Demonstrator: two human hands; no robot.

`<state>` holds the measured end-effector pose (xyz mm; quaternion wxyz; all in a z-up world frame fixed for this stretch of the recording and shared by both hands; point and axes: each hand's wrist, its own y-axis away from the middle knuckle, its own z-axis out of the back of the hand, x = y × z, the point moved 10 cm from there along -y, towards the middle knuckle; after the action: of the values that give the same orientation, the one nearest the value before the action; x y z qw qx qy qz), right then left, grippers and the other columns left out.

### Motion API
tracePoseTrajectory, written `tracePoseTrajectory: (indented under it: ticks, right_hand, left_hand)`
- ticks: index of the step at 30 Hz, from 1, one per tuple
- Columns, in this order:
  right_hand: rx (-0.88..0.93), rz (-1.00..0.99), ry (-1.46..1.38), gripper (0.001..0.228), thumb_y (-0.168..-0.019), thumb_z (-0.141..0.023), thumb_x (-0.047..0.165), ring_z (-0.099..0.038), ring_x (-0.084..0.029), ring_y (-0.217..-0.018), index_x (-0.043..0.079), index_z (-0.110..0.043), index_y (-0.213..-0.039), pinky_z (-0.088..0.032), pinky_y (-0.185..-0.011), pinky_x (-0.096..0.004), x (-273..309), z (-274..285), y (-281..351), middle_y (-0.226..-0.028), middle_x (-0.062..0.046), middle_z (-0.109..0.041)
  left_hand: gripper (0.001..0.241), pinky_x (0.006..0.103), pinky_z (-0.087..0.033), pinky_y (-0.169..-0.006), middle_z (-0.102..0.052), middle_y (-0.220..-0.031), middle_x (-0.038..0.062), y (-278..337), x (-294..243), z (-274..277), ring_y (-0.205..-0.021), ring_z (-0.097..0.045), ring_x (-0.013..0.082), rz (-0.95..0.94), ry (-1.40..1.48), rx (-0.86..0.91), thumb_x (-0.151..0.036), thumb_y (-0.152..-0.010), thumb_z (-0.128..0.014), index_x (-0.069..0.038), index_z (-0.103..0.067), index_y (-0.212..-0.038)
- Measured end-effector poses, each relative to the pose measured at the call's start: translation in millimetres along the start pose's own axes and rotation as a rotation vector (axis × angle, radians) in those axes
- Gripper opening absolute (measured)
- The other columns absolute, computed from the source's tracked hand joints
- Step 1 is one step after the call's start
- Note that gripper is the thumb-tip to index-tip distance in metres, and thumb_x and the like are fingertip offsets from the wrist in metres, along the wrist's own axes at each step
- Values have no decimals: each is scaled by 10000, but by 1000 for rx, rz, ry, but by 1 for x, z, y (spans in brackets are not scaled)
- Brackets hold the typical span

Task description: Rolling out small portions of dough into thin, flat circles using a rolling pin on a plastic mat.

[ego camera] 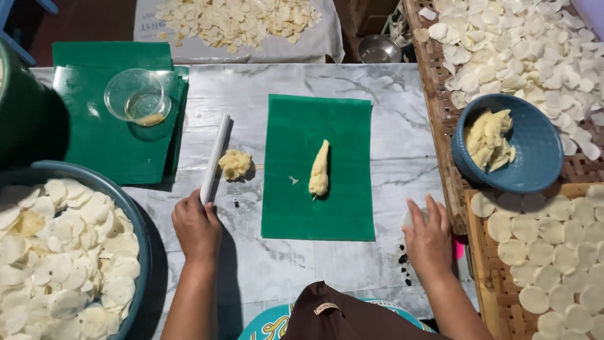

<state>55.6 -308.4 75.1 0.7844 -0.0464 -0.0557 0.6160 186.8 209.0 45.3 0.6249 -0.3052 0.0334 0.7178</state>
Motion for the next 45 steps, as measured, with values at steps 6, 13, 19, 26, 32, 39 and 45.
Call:
tracePoseTrajectory:
  ticks: [6, 13, 19, 26, 32, 39, 45]
  right_hand:
    - [-118, 56, -11, 822, -766, -817, 325, -321, -398, -1522, 164, -509, -1511, -235, -1096, -834, 4, 35, -46, -1570, -167, -430]
    - [46, -303, -964, 106, -818, -868, 121, -682, -85, -668, 175, -797, -877, -577, -648, -262, 22, 19, -53, -737, -8, -741]
    - [210, -368, -1356, 174, -961, -656, -13, -720, -188, -669, -58, -736, -1109, -652, -624, -333, 50, 5, -59, -901, -237, -763]
    - [-292, 332, -496, 269, -1008, -672, 376, -596, -310, -966, 132, -581, -1074, -439, -898, -512, 122, 85, -89, -1030, -75, -566]
    - [-193, 422, -106, 473, -1042, -407, 616, -623, -293, -1030, 193, -582, -1161, -352, -1007, -648, 139, -26, -106, -1005, -60, -593]
    - [-300, 355, -168, 494, -1041, -510, 597, -677, -259, -711, 202, -539, -745, -476, -820, -435, 133, -20, -151, -634, -20, -587]
    - [-299, 255, -132, 545, -1103, -391, 463, -528, -316, -1365, 68, -543, -1446, -348, -1107, -586, 153, 5, -94, -1591, -183, -452]
  left_hand:
    - [385, 503, -461, -908, -598, -1082, 184, 7, 9, 22, -1004, -615, 441, 50, 13, -80, -84, -942, -708, -67, -654, -1323]
    - [366, 497, -448, -889, -556, -1121, 198, 11, -45, 83, -973, -574, 437, -155, 46, -295, -164, -1065, -578, -12, -614, -1396]
    - [394, 515, -474, -819, -590, -1105, 193, 16, -108, 68, -964, -606, 431, -369, 134, -171, -123, -969, -641, -14, -635, -1348]
    - [358, 459, -456, -986, -646, -1068, 2, 24, -163, -31, -1024, -659, 233, -642, 108, 160, -218, -950, -620, -297, -637, -1298]
    - [390, 448, -466, -989, -612, -1216, 28, -8, -188, -84, -1162, -601, 264, -691, 82, 285, -294, -950, -609, -292, -609, -1341]
    - [543, 510, -356, -1154, -377, -1618, 245, -23, -207, -92, -1515, -338, 406, -576, 15, 471, -337, -1059, -477, -149, -436, -1567]
    - [558, 478, -225, -1232, -319, -1677, 145, -3, -190, -94, -1564, -241, 323, -474, -39, 446, -367, -1083, -365, -118, -398, -1581]
